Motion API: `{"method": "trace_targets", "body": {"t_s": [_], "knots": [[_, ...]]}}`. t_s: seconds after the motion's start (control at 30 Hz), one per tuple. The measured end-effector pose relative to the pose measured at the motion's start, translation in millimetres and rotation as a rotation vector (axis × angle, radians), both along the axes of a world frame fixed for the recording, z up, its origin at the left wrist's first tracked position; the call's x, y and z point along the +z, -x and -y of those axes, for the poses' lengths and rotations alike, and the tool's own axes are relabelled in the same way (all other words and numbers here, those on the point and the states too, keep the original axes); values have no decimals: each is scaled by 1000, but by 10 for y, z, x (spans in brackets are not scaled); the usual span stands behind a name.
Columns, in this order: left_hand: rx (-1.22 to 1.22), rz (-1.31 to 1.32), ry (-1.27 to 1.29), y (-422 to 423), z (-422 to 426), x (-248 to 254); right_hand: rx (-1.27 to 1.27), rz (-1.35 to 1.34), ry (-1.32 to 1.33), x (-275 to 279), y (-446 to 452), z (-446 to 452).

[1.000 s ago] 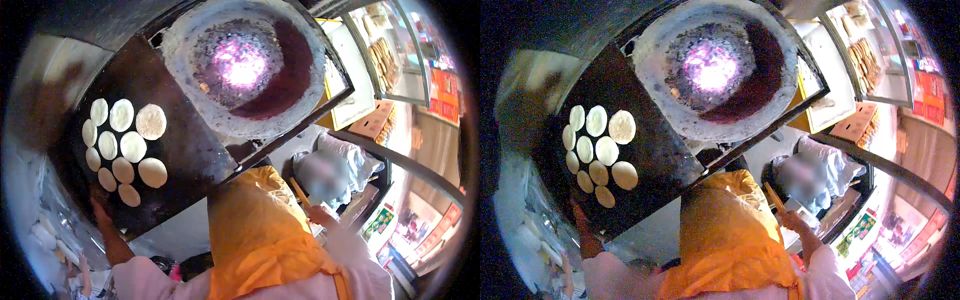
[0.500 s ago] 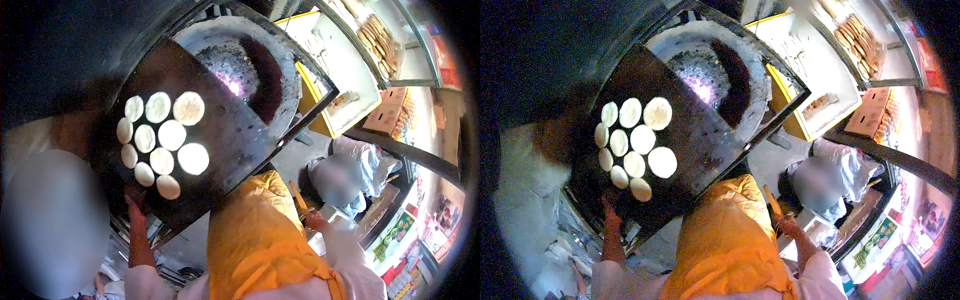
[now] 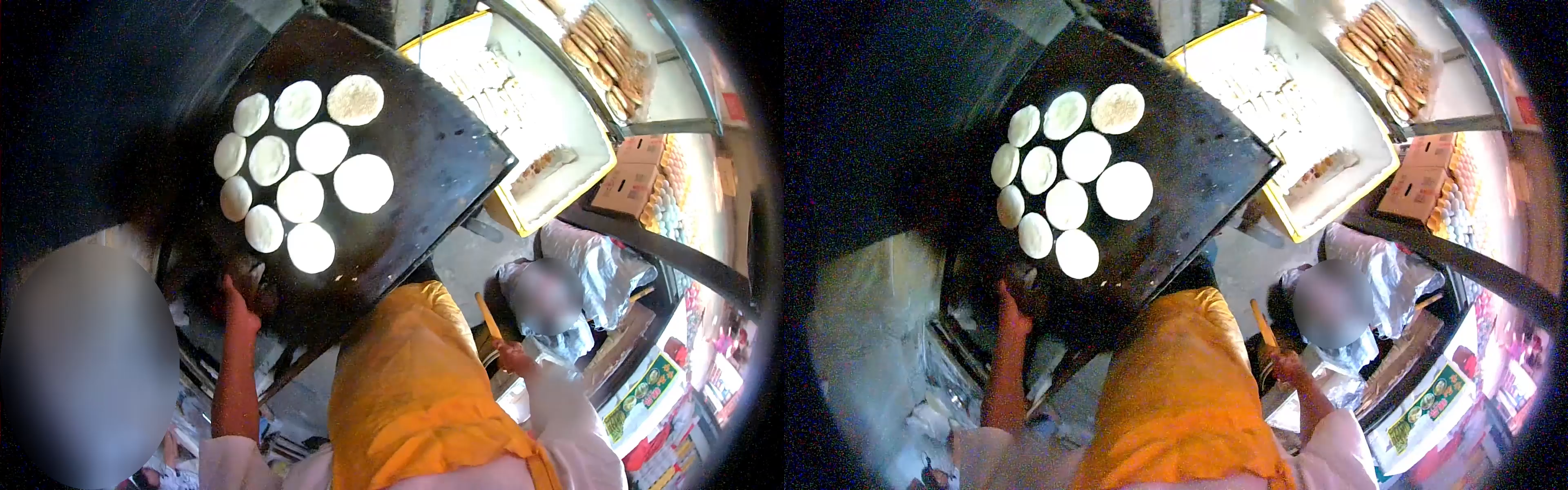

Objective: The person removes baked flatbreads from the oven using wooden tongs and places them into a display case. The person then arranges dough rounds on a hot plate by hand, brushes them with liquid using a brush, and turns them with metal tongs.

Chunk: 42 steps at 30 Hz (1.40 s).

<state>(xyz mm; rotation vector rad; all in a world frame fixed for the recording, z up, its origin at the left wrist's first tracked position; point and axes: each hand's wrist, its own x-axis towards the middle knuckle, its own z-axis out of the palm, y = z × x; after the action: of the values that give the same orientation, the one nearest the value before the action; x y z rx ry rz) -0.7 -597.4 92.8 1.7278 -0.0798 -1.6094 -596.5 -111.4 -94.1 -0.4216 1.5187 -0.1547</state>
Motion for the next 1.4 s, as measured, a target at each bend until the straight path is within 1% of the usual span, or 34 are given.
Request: {"method": "trace_targets", "body": {"t_s": [0.03, 0.07, 0.1, 0.13, 0.17, 0.2, 0.23, 0.27, 0.3, 0.33, 0.37, 0.43, 0.47, 0.5, 0.57, 0.6, 0.63, 0.67, 0.7, 0.73, 0.77, 0.8, 0.83, 0.9, 0.93, 0.97, 1.03, 1.1, 1.17, 1.23, 1.27, 1.3, 1.37, 1.4], "knots": [[38, 13, -26, 71, 88, -24, -200, 53, 2, 149, -35, 240], [-24, 26, 26, 24, 70, -86, -405, 104, 10, 378, -115, 606], [-101, 28, 83, -76, 3, -149, -488, 167, -85, 571, -177, 933], [-97, -7, 70, -74, -23, -52, -602, 219, -167, 721, -250, 1148], [-120, -65, 53, -73, -56, 21, -586, 210, -207, 469, -263, 994], [-165, -183, 91, -245, -115, -64, -571, 203, -247, 229, -267, 851], [-154, -130, 94, -95, -116, 59, -410, -19, -188, 257, -373, 803], [-144, -77, 95, 62, -123, 192, -240, -242, -161, 358, -518, 1026], [-272, 156, 100, -15, -215, 195, -221, -213, -224, 1164, -586, 1466], [-276, 150, 78, 319, -222, 535, -290, -249, -229, 1206, -709, 1425], [-271, 153, 56, 559, -300, 841, -349, -278, -232, 1252, -830, 1327], [-327, 1, 90, 528, -406, 906, -457, -325, -200, 1234, -1132, 991], [-439, -62, 196, 525, -532, 1058, -503, -352, -190, 1246, -1320, 795], [-487, -59, 143, 350, -504, 922, -544, -372, -183, 1311, -1509, 603], [-750, 250, 326, 148, -712, 815, -471, -393, -250, 1425, -1924, 182], [-769, 227, 338, 176, -709, 824, -503, -391, -271, 1375, -2145, -98], [-633, 198, 194, 202, -713, 869, -522, -383, -292, 1300, -2389, -386], [-492, 172, 47, 175, -725, 896, -504, -495, -235, 1252, -2625, -654], [-495, 163, 47, -9, -718, 645, -501, -440, -313, 1634, -2726, -648], [-487, 245, 123, -281, -679, 199, -514, -466, -314, 1618, -2853, -829], [-478, 327, 202, -202, -736, 323, -528, -489, -314, 1585, -2968, -1004], [-534, 265, 292, -228, -986, 509, -531, -494, -307, 1544, -2998, -1119], [-529, 260, 298, -129, -1091, 587, -590, -496, -305, 1528, -3007, -1204], [-573, 372, 470, -65, -1297, 588, -632, -509, -290, 1590, -2936, -1243], [-530, 298, 443, -78, -1365, 491, -604, -528, -217, 1646, -2854, -1150], [-611, 109, 470, -82, -1489, 531, -573, -546, -144, 1725, -2760, -1026], [-748, 95, 406, 111, -1837, 727, -586, -427, -14, 1914, -2594, -683], [-866, -54, 428, 157, -2232, 576, -565, -365, 230, 2134, -2582, -310], [-1014, -137, 366, 311, -2658, 570, -477, -270, 442, 2309, -2624, 26], [-999, -251, 299, 474, -3114, 648, -387, -328, 660, 2440, -2839, 220], [-988, -239, 293, 526, -3326, 670, -391, -213, 777, 2481, -2966, 275], [-929, -400, 316, 545, -3550, 682, -397, -88, 885, 2541, -3116, 263], [-875, -645, 367, 571, -3928, 835, -338, 98, 893, 2974, -3371, 134], [-861, -718, 366, 505, -4083, 765, -351, 194, 883, 2875, -3531, 34]]}}
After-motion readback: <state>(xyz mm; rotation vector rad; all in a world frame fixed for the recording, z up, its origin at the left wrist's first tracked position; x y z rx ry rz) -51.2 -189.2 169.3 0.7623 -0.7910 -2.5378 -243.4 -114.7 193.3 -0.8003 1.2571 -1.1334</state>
